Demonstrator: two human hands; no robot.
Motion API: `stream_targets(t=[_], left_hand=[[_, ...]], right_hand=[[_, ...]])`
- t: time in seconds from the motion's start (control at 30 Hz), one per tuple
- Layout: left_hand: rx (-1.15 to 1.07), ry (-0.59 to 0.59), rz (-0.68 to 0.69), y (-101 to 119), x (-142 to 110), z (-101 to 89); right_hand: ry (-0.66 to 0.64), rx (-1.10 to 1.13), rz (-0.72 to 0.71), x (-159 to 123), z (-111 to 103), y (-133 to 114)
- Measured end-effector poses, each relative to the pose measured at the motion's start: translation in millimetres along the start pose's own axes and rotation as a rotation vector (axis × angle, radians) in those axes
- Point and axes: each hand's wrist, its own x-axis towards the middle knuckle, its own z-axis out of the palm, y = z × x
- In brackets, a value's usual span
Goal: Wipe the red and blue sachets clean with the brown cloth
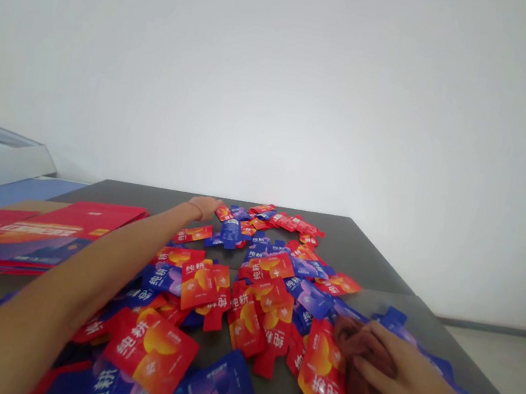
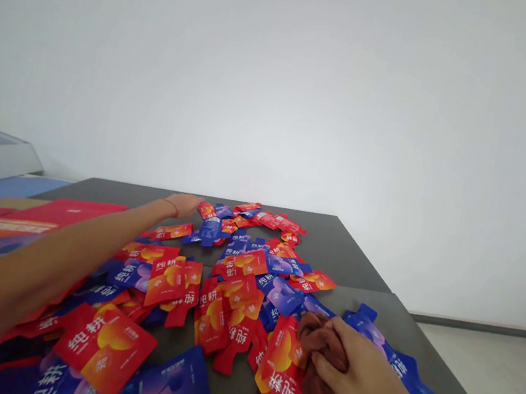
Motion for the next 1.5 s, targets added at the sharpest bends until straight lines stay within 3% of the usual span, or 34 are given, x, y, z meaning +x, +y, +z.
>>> stream_targets(t=[0.13,0.23,0.4,0.57,0.77,0.97,1.1,1.23,1.37,1.5], left_hand=[[-0.046,-0.039,-0.110,15.6,45.0,8.3],[-0.093,-0.069,-0.155,20.1,62.4,16.4],[-0.159,-0.082,-0.205,8.9,68.9,22.8],[-0.200,-0.007,-0.210,-1.7,68.3,15.8],[-0.149,0.135,-0.201,-6.7,52.0,-17.9],[0.000,0.296,-0.052,14.2,15.0,-86.1],[0.110,0.259,0.195,58.0,-24.0,-121.9],[0.190,0.179,0.520,121.6,-94.2,-126.5],[0.257,0.189,0.837,194.4,-203.1,-120.3],[0.349,0.311,1.078,261.0,-327.2,-106.6]], right_hand=[[0.022,0.012,0.002,0.0,4.4,0.2],[0.037,-0.003,0.013,-0.9,8.6,2.3],[0.062,-0.034,0.048,-3.4,13.5,6.7],[0.033,-0.062,0.079,-3.4,10.9,3.2],[0.042,-0.047,0.031,-0.6,8.8,0.4],[0.061,-0.048,-0.034,5.7,10.6,0.7],[0.051,-0.090,-0.021,10.8,4.4,-6.8],[0.048,-0.182,-0.007,14.8,-0.8,-15.7],[0.037,-0.211,0.007,17.5,-1.8,-18.5],[0.040,-0.234,0.002,18.8,-3.2,-18.3]])
